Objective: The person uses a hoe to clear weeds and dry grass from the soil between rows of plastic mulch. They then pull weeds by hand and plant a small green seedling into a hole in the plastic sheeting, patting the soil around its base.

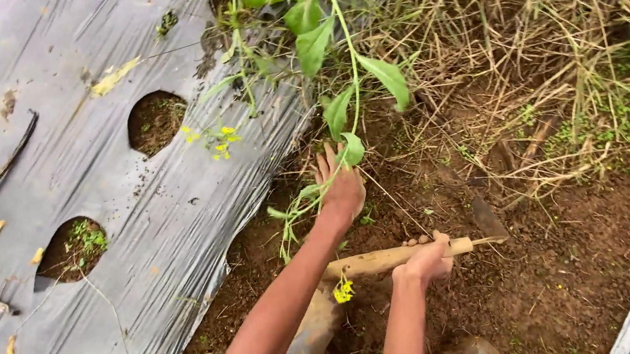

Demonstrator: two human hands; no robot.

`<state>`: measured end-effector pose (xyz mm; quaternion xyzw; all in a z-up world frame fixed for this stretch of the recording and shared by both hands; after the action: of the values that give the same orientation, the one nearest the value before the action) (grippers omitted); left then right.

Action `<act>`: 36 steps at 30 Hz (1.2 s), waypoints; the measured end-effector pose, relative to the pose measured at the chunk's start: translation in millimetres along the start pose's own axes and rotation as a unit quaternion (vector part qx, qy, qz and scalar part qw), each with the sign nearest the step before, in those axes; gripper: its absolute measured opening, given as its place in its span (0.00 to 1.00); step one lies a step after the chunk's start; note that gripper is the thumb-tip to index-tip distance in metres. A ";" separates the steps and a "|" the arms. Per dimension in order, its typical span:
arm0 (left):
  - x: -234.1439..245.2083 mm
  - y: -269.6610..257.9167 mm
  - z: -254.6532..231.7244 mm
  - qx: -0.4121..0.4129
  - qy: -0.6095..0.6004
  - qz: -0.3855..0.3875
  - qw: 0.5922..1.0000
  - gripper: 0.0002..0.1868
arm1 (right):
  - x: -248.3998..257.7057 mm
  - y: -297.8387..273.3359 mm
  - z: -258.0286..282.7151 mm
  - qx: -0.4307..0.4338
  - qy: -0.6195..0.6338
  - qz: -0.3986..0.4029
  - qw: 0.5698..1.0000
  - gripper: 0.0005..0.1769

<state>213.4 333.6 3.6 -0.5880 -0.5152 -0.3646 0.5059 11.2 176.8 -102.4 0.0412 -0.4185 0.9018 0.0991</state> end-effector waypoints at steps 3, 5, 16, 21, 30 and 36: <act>34.8 -33.8 -35.1 -0.076 0.126 0.027 0.989 0.35 | 2.7 -24.7 18.6 -0.010 0.012 -0.007 1.000 0.13; 44.4 -60.7 -64.4 -0.182 0.208 0.016 0.961 0.35 | 4.4 -16.8 21.0 -0.015 0.019 -0.008 1.000 0.14; 1.0 -135.0 -130.3 -0.587 0.282 0.028 0.758 0.20 | 3.8 38.3 38.7 -0.011 0.014 0.008 1.000 0.17; 134.9 -125.4 -178.9 -0.579 0.190 -0.216 0.762 0.24 | -0.7 53.7 43.4 0.056 -0.055 0.047 0.996 0.15; 59.5 10.8 -109.3 0.062 -0.383 -0.035 0.921 0.34 | -39.1 -16.5 125.2 0.144 -0.065 0.155 0.975 0.08; 77.4 -41.3 -40.9 0.238 -0.524 -0.116 0.810 0.38 | -77.4 -100.7 152.4 0.216 -0.129 0.333 0.909 0.09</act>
<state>192.7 310.6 95.3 -0.4871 -0.8370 0.0770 0.2373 107.0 112.8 59.1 0.0355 -0.2120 0.9376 -0.2735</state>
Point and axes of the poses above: each hand's wrist, its own y-axis towards the middle knuckle, its own x-axis out of the back of the hand, z = x × y, the point moved 8 cm from there along y, towards the middle knuckle, and after that the axes turned 13 degrees about -z, right-handed, at the moved point
